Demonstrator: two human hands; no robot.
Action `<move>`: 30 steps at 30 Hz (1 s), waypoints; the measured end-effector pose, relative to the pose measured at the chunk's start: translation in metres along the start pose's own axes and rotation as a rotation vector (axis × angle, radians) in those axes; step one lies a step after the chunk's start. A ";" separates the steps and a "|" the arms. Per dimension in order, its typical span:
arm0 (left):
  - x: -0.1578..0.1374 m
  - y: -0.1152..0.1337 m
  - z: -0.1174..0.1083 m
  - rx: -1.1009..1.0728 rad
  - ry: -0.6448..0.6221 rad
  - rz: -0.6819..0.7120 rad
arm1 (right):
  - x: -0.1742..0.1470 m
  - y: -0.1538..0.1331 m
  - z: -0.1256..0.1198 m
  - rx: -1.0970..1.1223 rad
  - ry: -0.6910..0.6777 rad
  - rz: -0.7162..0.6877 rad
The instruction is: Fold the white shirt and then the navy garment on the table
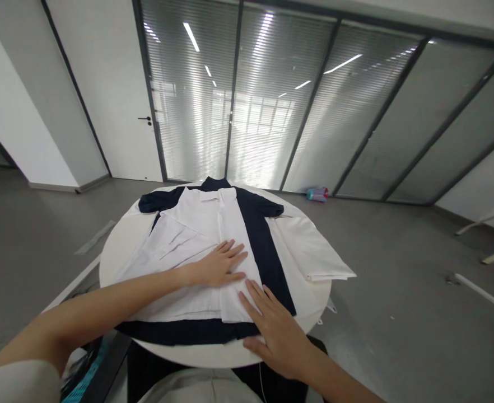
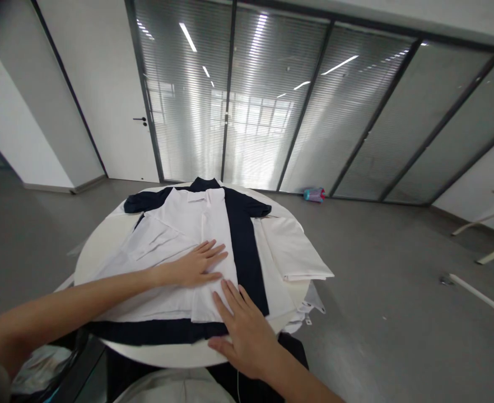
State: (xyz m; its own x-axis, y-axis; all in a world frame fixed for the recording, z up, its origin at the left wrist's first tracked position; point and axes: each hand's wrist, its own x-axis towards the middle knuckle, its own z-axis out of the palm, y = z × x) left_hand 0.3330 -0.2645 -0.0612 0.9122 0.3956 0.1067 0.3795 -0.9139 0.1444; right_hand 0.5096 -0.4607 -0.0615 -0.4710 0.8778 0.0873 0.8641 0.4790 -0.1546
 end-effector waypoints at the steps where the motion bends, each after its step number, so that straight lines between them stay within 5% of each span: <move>1: -0.001 -0.002 0.000 0.011 -0.012 0.012 | -0.006 -0.005 0.002 -0.004 0.003 -0.001; 6: -0.003 -0.004 0.005 0.036 0.043 0.025 | -0.025 -0.012 0.003 -0.011 0.069 -0.119; 12: -0.004 0.000 0.009 0.037 0.107 0.037 | 0.009 0.022 -0.009 -0.024 0.347 -0.203; 21: -0.001 -0.003 -0.008 0.069 -0.059 0.047 | -0.005 0.005 0.007 -0.129 0.137 -0.046; 30: 0.060 -0.082 -0.012 0.202 -0.055 0.039 | -0.009 0.014 0.031 -0.364 0.392 -0.151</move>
State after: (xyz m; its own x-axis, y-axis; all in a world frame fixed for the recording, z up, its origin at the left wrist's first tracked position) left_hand 0.3544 -0.1647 -0.0548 0.9318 0.3591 0.0538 0.3619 -0.9303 -0.0596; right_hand 0.5207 -0.4619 -0.0951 -0.5531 0.6994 0.4527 0.8304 0.5066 0.2319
